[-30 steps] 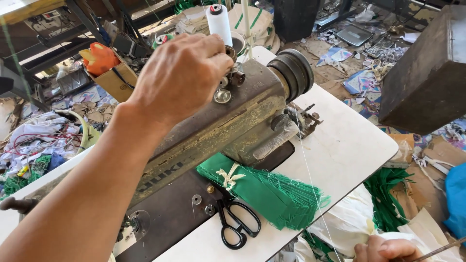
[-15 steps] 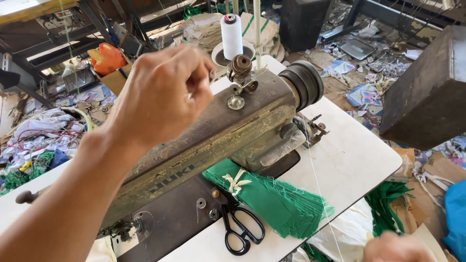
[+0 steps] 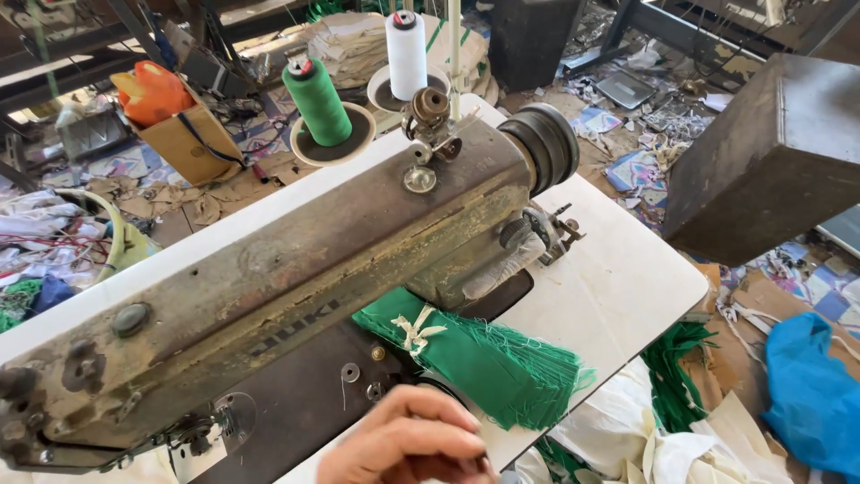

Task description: A person uses a small tool to adjust the needle bar and thread guide area of an industrial sewing machine to fix a jam or perform maintenance.

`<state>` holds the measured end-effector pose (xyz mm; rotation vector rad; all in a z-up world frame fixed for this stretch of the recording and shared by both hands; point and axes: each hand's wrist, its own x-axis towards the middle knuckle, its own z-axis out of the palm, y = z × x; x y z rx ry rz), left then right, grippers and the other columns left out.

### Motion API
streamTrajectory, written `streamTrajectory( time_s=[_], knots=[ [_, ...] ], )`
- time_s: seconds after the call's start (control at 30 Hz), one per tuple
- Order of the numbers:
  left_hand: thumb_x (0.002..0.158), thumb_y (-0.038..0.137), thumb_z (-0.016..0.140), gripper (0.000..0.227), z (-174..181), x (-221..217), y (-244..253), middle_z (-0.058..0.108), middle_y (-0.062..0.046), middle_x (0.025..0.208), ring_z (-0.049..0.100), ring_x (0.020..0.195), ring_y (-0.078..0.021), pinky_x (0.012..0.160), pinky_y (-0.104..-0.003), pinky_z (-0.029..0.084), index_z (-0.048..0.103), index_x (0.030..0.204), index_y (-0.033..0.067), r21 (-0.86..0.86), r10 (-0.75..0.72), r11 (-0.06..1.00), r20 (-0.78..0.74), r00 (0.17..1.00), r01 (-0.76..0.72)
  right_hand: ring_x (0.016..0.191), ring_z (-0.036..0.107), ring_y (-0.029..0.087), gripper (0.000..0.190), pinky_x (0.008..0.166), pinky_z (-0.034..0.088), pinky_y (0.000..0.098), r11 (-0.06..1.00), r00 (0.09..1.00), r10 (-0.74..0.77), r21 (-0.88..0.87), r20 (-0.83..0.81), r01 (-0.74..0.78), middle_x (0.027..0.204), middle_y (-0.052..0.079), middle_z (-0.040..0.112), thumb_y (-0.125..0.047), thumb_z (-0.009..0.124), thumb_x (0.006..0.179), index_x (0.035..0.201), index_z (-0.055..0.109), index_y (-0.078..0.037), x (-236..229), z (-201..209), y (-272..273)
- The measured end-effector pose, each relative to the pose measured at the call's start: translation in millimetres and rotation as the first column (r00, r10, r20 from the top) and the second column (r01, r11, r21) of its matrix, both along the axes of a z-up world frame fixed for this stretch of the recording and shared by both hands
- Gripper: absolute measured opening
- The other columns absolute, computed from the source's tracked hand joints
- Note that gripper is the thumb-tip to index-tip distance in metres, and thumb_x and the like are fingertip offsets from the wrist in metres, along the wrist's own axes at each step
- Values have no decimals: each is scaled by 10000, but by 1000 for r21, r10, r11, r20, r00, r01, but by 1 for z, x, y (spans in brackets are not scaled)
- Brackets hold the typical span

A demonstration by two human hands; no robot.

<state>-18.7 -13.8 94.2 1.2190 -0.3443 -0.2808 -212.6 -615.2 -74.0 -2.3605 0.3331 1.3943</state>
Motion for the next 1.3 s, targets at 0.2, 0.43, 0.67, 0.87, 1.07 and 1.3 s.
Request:
streamTrajectory(
  time_s=[0.2, 0.43, 0.67, 0.87, 1.07, 1.3],
  knots=[
    [698, -155, 790, 240, -64, 0, -42, 752, -197, 1005, 841, 685, -384, 647, -403, 728, 799, 916, -55, -148, -24, 989, -240, 971, -12, 1374, 473, -180, 338, 1194, 386, 203, 923, 919, 152, -281, -365, -264, 1419, -415, 527, -627, 440, 1011, 1322, 570, -649, 101, 141, 271],
    [906, 79, 619, 293, -75, 14, -96, 717, -259, 846, 738, 844, -354, 806, -393, 641, 700, 1095, -129, -486, -236, 861, -648, 724, -154, 454, 375, 78, 273, 375, 325, 302, 904, 478, -345, 423, 808, -61, 476, -41, 530, -326, 840, 825, 688, 913, -102, 140, 220, 332],
    [936, 187, 551, 407, -67, 1, -102, 697, -236, 1008, 699, 888, -383, 843, -435, 620, 673, 1127, -151, -530, -297, 823, -709, 640, -205, 497, 361, 78, 217, 411, 324, 303, 903, 492, -391, 428, 778, 41, 514, -41, 567, -254, 852, 830, 746, 923, -67, 151, 225, 329],
    [902, 139, 585, 357, -61, -6, -95, 704, -226, 1000, 704, 884, -382, 840, -421, 618, 687, 1116, -128, -494, -264, 843, -725, 636, -214, 519, 362, 70, 218, 420, 318, 296, 900, 455, -413, 432, 789, 68, 530, -52, 554, -243, 861, 823, 718, 909, -58, 147, 222, 329],
    [846, 100, 643, 368, -59, -7, -90, 708, -222, 903, 722, 864, -362, 838, -402, 628, 705, 1124, -133, -475, -248, 861, -705, 665, -183, 528, 378, 79, 215, 438, 332, 301, 879, 476, -462, 457, 748, 136, 541, -36, 576, -218, 867, 826, 718, 922, -39, 144, 220, 328],
    [847, 48, 631, 336, -54, -11, -91, 728, -212, 909, 736, 849, -363, 831, -404, 633, 708, 1111, -146, -476, -249, 861, -698, 671, -176, 515, 360, 76, 208, 426, 316, 298, 888, 464, -442, 448, 768, 104, 527, -39, 568, -223, 859, 827, 730, 928, -52, 144, 222, 329]
  ],
)
